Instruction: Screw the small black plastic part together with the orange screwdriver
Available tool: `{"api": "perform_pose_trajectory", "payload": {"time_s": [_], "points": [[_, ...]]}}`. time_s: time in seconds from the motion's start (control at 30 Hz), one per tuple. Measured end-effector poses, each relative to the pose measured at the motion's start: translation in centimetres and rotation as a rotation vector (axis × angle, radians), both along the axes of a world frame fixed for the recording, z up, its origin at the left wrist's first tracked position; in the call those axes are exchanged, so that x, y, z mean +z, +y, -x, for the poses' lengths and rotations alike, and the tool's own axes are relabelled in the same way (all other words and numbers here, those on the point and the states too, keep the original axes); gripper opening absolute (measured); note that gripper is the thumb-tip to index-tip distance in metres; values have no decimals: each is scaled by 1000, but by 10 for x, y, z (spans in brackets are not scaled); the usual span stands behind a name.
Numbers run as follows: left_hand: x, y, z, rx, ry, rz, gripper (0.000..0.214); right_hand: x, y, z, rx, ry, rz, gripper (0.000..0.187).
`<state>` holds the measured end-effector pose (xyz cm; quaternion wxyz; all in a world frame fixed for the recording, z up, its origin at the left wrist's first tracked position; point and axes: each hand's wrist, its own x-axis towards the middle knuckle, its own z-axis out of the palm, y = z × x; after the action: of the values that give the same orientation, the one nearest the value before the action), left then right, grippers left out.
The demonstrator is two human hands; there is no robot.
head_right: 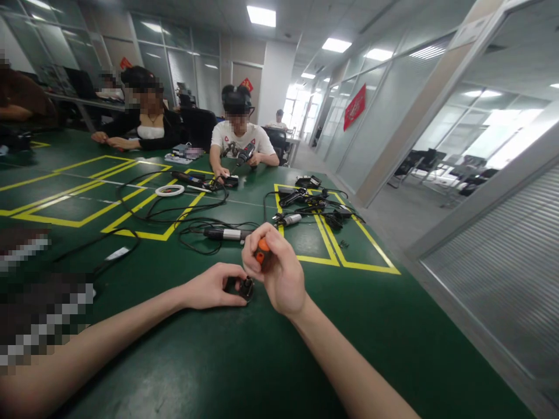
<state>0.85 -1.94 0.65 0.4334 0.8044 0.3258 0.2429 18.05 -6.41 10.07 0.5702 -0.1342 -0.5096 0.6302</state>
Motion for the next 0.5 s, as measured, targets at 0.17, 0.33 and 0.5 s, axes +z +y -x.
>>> {"api": "perform_pose_trajectory", "payload": {"time_s": [0.17, 0.33, 0.5], "points": [[2, 0, -1, -19, -26, 4, 25, 0, -1, -1, 21, 20, -6, 25], [2, -1, -1, -19, -16, -12, 26, 1, -2, -2, -4, -17, -5, 20], [1, 0, -1, -12, -4, -18, 31, 4, -1, 0, -64, -62, -15, 25]]}}
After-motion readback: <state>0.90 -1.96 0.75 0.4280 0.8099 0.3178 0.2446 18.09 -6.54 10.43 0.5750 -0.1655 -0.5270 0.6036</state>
